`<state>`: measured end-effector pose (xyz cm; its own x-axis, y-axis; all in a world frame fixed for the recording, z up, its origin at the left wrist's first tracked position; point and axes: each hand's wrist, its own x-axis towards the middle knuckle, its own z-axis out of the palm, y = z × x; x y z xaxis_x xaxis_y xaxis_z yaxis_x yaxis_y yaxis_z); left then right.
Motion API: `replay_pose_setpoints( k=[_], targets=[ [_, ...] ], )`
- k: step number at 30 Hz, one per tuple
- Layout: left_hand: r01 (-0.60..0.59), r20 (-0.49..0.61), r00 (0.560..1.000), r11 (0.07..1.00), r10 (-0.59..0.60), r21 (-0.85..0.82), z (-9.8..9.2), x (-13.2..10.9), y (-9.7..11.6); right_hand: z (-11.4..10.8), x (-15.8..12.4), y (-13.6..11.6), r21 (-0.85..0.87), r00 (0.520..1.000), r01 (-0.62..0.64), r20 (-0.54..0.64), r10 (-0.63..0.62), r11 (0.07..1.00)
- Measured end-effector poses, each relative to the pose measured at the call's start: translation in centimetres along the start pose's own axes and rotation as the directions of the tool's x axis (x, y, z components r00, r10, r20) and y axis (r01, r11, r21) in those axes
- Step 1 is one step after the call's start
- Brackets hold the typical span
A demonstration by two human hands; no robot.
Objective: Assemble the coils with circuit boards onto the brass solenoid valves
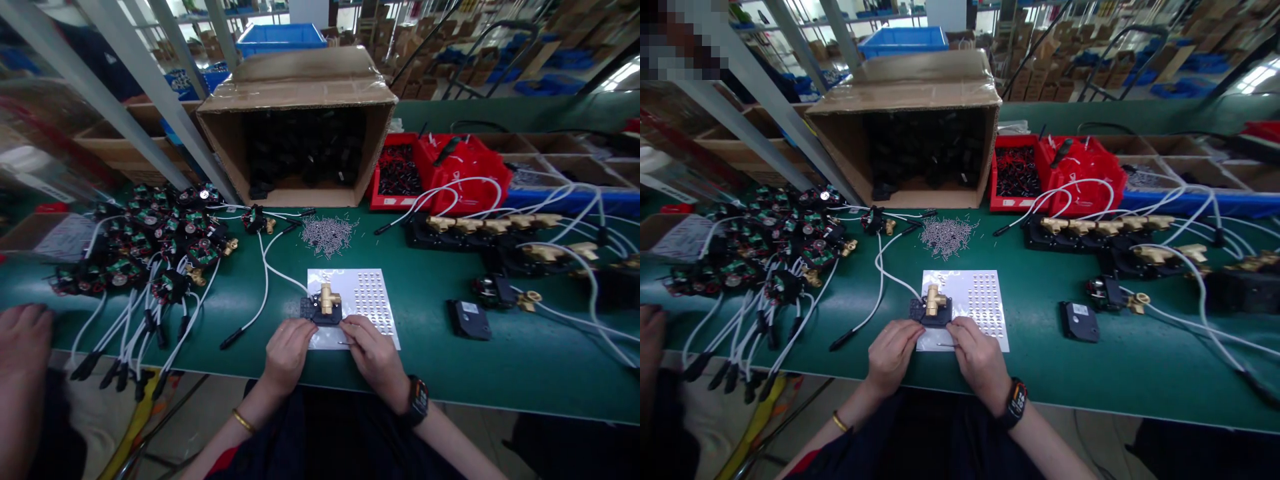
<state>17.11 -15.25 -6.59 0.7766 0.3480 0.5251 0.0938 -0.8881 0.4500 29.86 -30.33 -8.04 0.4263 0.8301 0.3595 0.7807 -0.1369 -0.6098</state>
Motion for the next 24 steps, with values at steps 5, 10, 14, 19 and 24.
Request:
replay_pose_setpoints(
  k=[5,10,14,19,24],
  targets=[
    [0.000,0.044,0.999,0.997,-0.003,0.071,-0.1,0.1,-0.5,-0.3,0.1,-0.3,-0.002,1.000,-0.024,0.018,0.024,1.000],
    [0.009,0.040,0.999,0.996,-0.013,0.084,-0.1,0.0,-1.1,-0.4,0.1,-0.3,-0.016,0.998,-0.050,0.039,0.051,0.999],
    [-0.004,0.069,0.998,1.000,0.002,0.029,0.1,0.0,-1.2,-0.5,0.1,-0.3,-0.020,0.997,-0.054,0.051,0.055,0.998],
    [0.098,0.090,0.992,0.994,-0.094,-0.048,0.2,0.2,-1.0,-0.6,0.1,-0.4,-0.030,0.994,-0.064,0.084,0.067,0.997],
    [0.279,0.071,0.959,0.957,-0.274,-0.075,0.4,0.7,-0.8,-0.8,0.2,-0.5,0.013,0.996,-0.039,0.084,0.037,0.999]
  ],
)
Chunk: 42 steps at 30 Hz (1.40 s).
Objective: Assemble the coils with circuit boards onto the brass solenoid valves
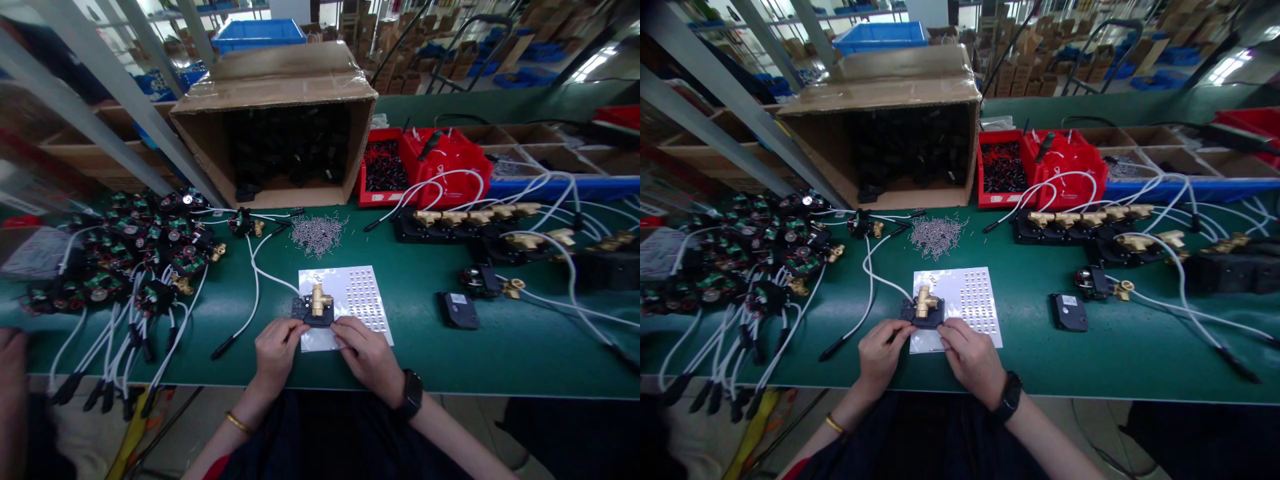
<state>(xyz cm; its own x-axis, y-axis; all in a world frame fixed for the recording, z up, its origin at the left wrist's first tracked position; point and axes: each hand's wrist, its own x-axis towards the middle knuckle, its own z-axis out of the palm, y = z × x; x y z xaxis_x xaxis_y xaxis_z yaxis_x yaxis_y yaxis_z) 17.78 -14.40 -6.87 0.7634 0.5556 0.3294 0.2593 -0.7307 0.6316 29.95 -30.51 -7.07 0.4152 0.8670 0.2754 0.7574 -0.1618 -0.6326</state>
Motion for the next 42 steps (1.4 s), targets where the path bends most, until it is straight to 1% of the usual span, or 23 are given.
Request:
replay_pose_setpoints(
  k=[3,5,7,9,11,14,16,18,20,22,23,25,26,28,30,31,32,34,36,37,39,40,42],
  targets=[
    [0.108,-0.026,0.994,0.993,-0.110,-0.051,0.2,0.3,0.2,-0.2,0.2,0.0,0.031,1.000,0.011,-0.002,-0.011,0.999],
    [0.178,-0.006,0.984,0.979,-0.179,-0.100,0.2,0.5,0.2,-0.4,0.6,-0.1,0.048,1.000,-0.006,-0.016,0.006,0.999],
    [0.234,0.031,0.972,0.962,-0.232,-0.142,0.4,0.7,0.0,-0.6,1.4,-0.2,0.059,0.997,-0.065,-0.037,0.068,0.996],
    [0.270,0.067,0.963,0.949,-0.262,-0.163,0.5,1.0,-0.4,-0.9,2.5,-0.3,0.057,0.988,-0.146,-0.031,0.148,0.988],
    [0.284,0.101,0.957,0.945,-0.271,-0.160,0.7,1.1,-0.7,-1.2,3.7,-0.4,0.049,0.981,-0.192,0.028,0.191,0.980],
    [0.301,0.153,0.947,0.947,-0.283,-0.113,0.8,1.2,-0.8,-1.4,5.3,-0.5,0.031,0.965,-0.229,0.135,0.223,0.973],
    [0.326,0.131,0.941,0.942,-0.313,-0.086,0.6,1.0,-0.8,-1.4,6.0,-0.6,0.014,0.954,-0.263,0.156,0.257,0.965],
    [0.341,0.023,0.940,0.937,-0.340,-0.081,0.4,0.5,-0.9,-1.3,6.5,-0.7,-0.018,0.946,-0.292,0.144,0.291,0.956],
    [0.298,-0.113,0.945,0.951,-0.306,-0.081,0.0,-0.1,-1.0,-1.1,6.7,-0.8,-0.029,0.946,-0.297,0.123,0.299,0.954],
    [0.165,-0.207,0.962,0.983,-0.179,-0.082,-0.4,-0.5,-1.1,-1.1,6.8,-0.9,-0.001,0.952,-0.298,0.072,0.297,0.955],
    [0.070,-0.219,0.972,0.993,-0.089,-0.093,-0.6,-0.5,-1.0,-1.3,6.8,-0.9,0.024,0.954,-0.298,0.029,0.298,0.954],
    [-0.118,-0.181,0.979,0.985,0.094,-0.129,-0.7,0.0,-0.5,-2.4,6.8,-0.7,0.075,0.949,-0.298,-0.079,0.304,0.952],
    [-0.188,-0.144,0.975,0.971,0.166,-0.150,-0.6,0.5,0.1,-3.3,6.7,-0.6,0.095,0.943,-0.292,-0.139,0.304,0.952],
    [-0.264,-0.068,0.964,0.947,0.256,-0.186,0.1,2.1,2.0,-5.8,6.6,-0.3,0.117,0.921,-0.275,-0.253,0.296,0.954],
    [-0.307,0.036,0.947,0.932,0.319,-0.195,1.6,4.1,4.6,-8.9,6.3,0.3,0.115,0.890,-0.270,-0.349,0.293,0.956],
    [-0.329,0.118,0.927,0.924,0.356,-0.196,2.6,5.3,6.1,-10.5,6.1,0.7,0.102,0.870,-0.279,-0.395,0.296,0.955],
    [-0.369,0.210,0.888,0.907,0.408,-0.203,3.9,6.5,7.8,-12.1,5.7,1.2,0.082,0.847,-0.295,-0.438,0.300,0.952],
    [-0.416,0.336,0.812,0.877,0.477,-0.240,7.0,8.7,11.1,-15.1,4.9,2.3,0.025,0.802,-0.340,-0.515,0.303,0.940],
    [-0.462,0.375,0.756,0.843,0.537,-0.277,10.6,10.4,14.4,-17.6,4.0,3.5,-0.036,0.762,-0.396,-0.571,0.307,0.917],
    [-0.490,0.385,0.726,0.821,0.570,-0.293,12.4,10.9,15.9,-18.7,3.5,4.0,-0.060,0.740,-0.430,-0.595,0.314,0.901],
    [-0.529,0.414,0.680,0.796,0.605,-0.295,16.0,11.5,18.5,-20.6,2.5,5.1,-0.081,0.696,-0.491,-0.635,0.334,0.867],
    [-0.537,0.437,0.665,0.795,0.605,-0.282,17.6,11.5,19.5,-21.3,2.1,5.6,-0.080,0.675,-0.514,-0.653,0.345,0.854],
    [-0.542,0.480,0.653,0.804,0.586,-0.246,20.2,11.4,21.0,-22.4,1.3,6.5,-0.071,0.638,-0.543,-0.683,0.357,0.837]
  ],
)
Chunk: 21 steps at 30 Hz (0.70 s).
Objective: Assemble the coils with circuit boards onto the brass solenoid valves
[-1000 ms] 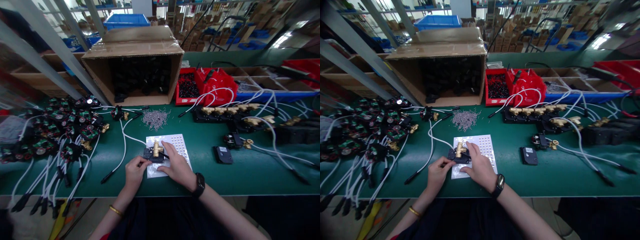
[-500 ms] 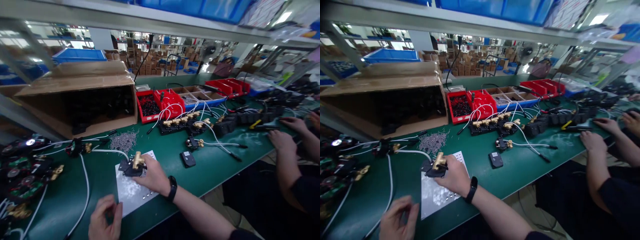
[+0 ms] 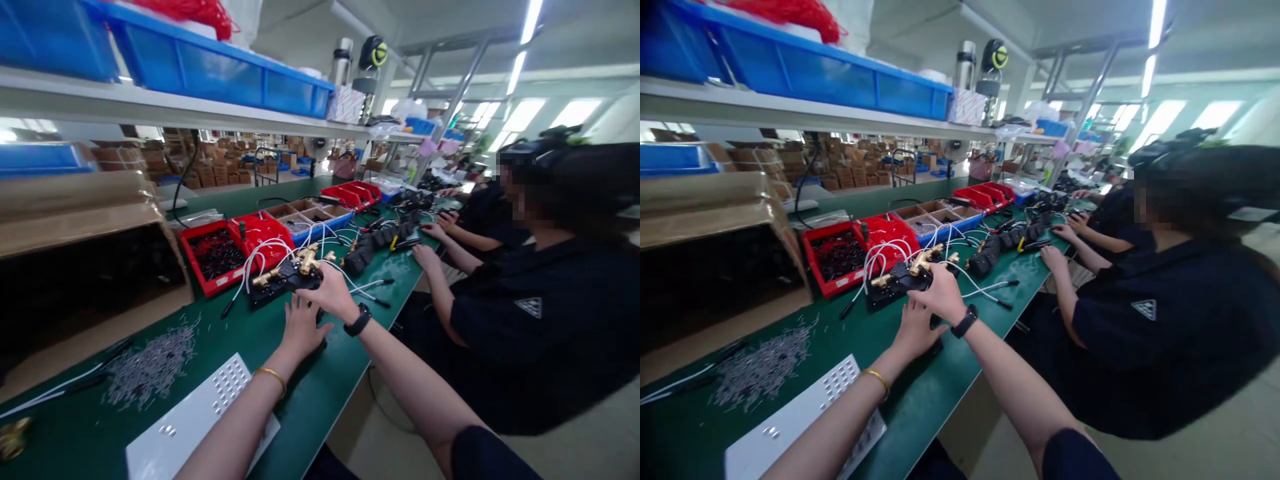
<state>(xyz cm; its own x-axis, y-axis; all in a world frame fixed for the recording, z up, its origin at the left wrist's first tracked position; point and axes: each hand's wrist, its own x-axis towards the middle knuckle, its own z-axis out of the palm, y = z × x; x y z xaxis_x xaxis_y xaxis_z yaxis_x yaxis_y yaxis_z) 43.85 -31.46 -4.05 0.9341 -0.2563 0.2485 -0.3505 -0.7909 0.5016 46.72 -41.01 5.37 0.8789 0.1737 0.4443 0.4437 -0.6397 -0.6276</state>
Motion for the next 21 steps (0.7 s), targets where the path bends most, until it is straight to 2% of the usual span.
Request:
replay_pose_setpoints(
  k=[2,5,9,13,16,21],
  targets=[
    [0.000,0.017,1.000,1.000,0.000,0.014,1.4,1.0,0.3,-0.4,0.3,1.0,-0.011,0.999,-0.021,-0.031,0.021,1.000],
    [-0.017,-0.008,1.000,1.000,0.017,0.017,2.0,0.8,0.1,-0.2,0.9,1.9,-0.017,0.997,-0.046,-0.067,0.045,0.999],
    [-0.005,-0.044,0.999,0.999,0.007,0.037,1.1,-1.3,-0.2,1.2,2.6,2.5,0.030,0.993,-0.080,-0.080,0.082,0.996],
    [0.004,-0.006,1.000,0.999,-0.004,0.036,-0.4,-4.3,-0.3,3.3,3.9,3.0,0.060,0.984,-0.154,-0.081,0.159,0.986],
    [0.050,0.014,0.999,0.998,-0.050,0.031,-1.4,-6.4,-0.3,4.9,2.8,3.6,0.024,0.975,-0.214,-0.050,0.215,0.977],
    [0.097,0.032,0.995,0.995,-0.096,-0.037,-2.3,-8.9,-0.7,6.5,-0.9,5.5,-0.135,0.940,-0.336,0.003,0.340,0.932]
  ],
)
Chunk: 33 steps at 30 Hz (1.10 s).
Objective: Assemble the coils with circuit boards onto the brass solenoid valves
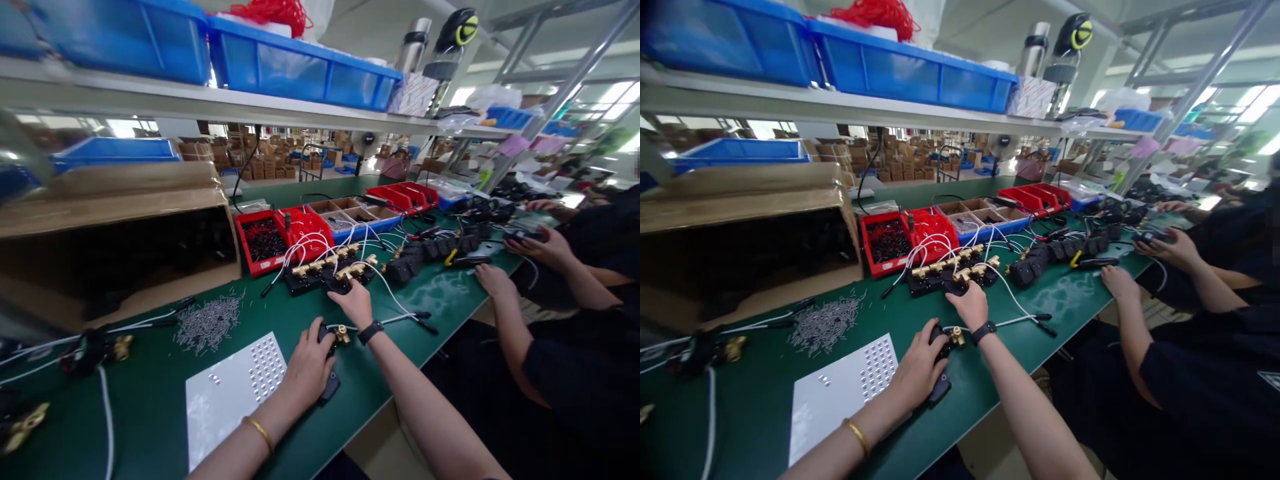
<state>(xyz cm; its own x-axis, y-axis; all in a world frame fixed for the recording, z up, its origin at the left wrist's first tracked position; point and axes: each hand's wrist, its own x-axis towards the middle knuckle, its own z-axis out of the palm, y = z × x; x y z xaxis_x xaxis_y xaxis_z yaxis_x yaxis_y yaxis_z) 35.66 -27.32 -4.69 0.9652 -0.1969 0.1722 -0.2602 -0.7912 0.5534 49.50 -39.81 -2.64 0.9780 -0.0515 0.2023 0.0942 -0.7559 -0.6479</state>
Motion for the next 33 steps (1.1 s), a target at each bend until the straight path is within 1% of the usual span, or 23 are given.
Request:
replay_pose_setpoints(
  k=[3,5,7,10,13,15,17,19,21,22,24,26,27,29,31,33],
  targets=[
    [0.036,-0.039,0.999,0.998,-0.038,-0.048,0.2,-0.8,-0.4,0.9,-0.6,1.2,-0.107,0.997,-0.075,-0.009,0.075,0.991],
    [0.063,-0.074,0.995,0.993,-0.071,-0.101,0.5,-0.9,-0.6,1.3,-0.6,1.5,-0.158,0.995,-0.098,-0.009,0.098,0.982],
    [0.112,-0.120,0.983,0.976,-0.136,-0.186,0.8,-0.6,-0.7,1.2,-0.7,1.4,-0.191,0.995,-0.094,0.002,0.097,0.977],
    [0.219,-0.142,0.951,0.922,-0.275,-0.320,1.0,0.1,-1.0,0.0,-1.4,0.9,-0.197,0.999,-0.032,0.012,0.035,0.980],
    [0.278,-0.120,0.931,0.880,-0.346,-0.384,0.9,0.7,-1.7,-2.2,-3.9,0.7,-0.141,0.997,0.079,0.006,-0.079,0.987],
    [0.312,-0.123,0.912,0.856,-0.392,-0.413,0.3,0.9,-2.4,-3.4,-6.7,0.8,-0.049,0.987,0.161,0.009,-0.161,0.986],
    [0.342,-0.117,0.881,0.787,-0.459,-0.513,-0.7,0.9,-3.0,-3.9,-10.2,0.9,0.043,0.971,0.228,0.059,-0.230,0.973],
    [0.319,-0.101,0.853,0.665,-0.512,-0.675,-2.3,0.8,-3.4,-3.7,-13.7,0.7,0.055,0.944,0.280,0.165,-0.285,0.958],
    [0.244,-0.102,0.832,0.524,-0.546,-0.816,-4.4,0.7,-3.6,-2.9,-16.5,0.0,-0.022,0.905,0.326,0.296,-0.305,0.945],
    [0.201,-0.113,0.822,0.470,-0.558,-0.859,-5.7,0.5,-3.7,-2.4,-17.5,-0.4,-0.081,0.886,0.348,0.355,-0.299,0.934],
    [0.109,-0.143,0.796,0.373,-0.588,-0.921,-8.3,-0.2,-3.8,-1.3,-18.5,-1.3,-0.192,0.858,0.381,0.438,-0.269,0.904],
    [-0.001,-0.185,0.764,0.285,-0.618,-0.958,-11.1,-1.3,-3.9,-0.5,-18.4,-1.8,-0.256,0.847,0.405,0.466,-0.255,0.878],
    [-0.053,-0.209,0.745,0.256,-0.634,-0.965,-12.5,-2.0,-4.0,-0.2,-18.0,-2.0,-0.275,0.847,0.411,0.468,-0.252,0.869],
    [-0.145,-0.276,0.700,0.247,-0.659,-0.958,-15.4,-3.5,-4.0,0.3,-17.0,-2.0,-0.298,0.853,0.412,0.457,-0.250,0.861],
    [-0.236,-0.368,0.654,0.283,-0.661,-0.930,-18.4,-4.9,-3.8,0.6,-15.9,-1.8,-0.319,0.865,0.409,0.435,-0.251,0.855],
    [-0.322,-0.461,0.620,0.330,-0.635,-0.887,-21.3,-6.2,-3.2,0.8,-14.8,-1.6,-0.341,0.874,0.407,0.415,-0.252,0.848]
  ],
)
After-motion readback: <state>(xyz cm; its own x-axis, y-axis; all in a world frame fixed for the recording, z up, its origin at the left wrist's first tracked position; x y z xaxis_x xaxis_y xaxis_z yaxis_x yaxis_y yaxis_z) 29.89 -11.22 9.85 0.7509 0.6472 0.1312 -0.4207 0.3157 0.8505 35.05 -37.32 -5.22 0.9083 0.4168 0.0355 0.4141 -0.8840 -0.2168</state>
